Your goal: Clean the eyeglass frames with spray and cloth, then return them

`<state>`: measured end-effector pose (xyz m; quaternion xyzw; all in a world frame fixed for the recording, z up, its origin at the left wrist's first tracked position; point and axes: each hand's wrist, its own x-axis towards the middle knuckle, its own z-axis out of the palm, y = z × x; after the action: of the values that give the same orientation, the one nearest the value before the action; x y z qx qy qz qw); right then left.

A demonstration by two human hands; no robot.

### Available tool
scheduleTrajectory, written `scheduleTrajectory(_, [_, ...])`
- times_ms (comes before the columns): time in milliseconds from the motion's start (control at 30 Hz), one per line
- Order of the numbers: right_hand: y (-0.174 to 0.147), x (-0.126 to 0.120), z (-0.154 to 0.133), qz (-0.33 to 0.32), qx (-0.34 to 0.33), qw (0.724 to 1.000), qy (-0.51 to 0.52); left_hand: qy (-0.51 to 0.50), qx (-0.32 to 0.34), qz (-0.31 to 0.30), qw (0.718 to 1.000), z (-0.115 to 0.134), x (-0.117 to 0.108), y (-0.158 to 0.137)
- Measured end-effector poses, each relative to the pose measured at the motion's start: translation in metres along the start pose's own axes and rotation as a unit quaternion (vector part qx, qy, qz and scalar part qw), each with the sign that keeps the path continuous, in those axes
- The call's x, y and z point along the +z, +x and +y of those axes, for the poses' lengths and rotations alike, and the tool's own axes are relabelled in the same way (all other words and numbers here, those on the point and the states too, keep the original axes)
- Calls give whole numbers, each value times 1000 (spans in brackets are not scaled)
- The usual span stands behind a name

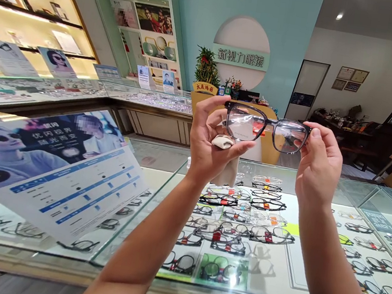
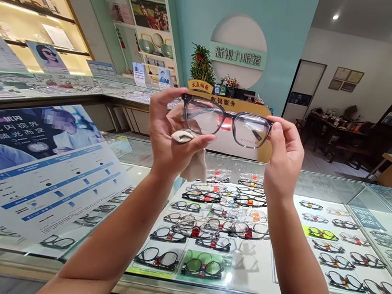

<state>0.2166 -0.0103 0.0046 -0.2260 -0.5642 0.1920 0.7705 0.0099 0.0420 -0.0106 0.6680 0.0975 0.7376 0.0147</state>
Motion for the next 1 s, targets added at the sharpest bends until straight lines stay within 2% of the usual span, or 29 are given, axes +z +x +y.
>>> scheduleTrajectory(167, [1,-2,0,-2,33,999,10,18,-5,8,1000,3,0,-2])
scheduleTrajectory(367, [3,-5,3,-18,65,997,24,-21,0,25,999,13,5,-4])
scheduleTrajectory(500, [3,-3,3,-6,83,996,38,-29,0,36,999,17,6,-4])
scheduleTrajectory(833, [2,1,5,2,103,994,46,-25,-71,3,997,9,-4,-7])
scheduleTrajectory(933, [1,1,1,3,89,995,39,-45,-87,-7,995,9,-6,-5])
scheduleTrajectory(1000, [-2,2,-5,2,66,998,20,-67,-124,-24,990,8,-9,-3])
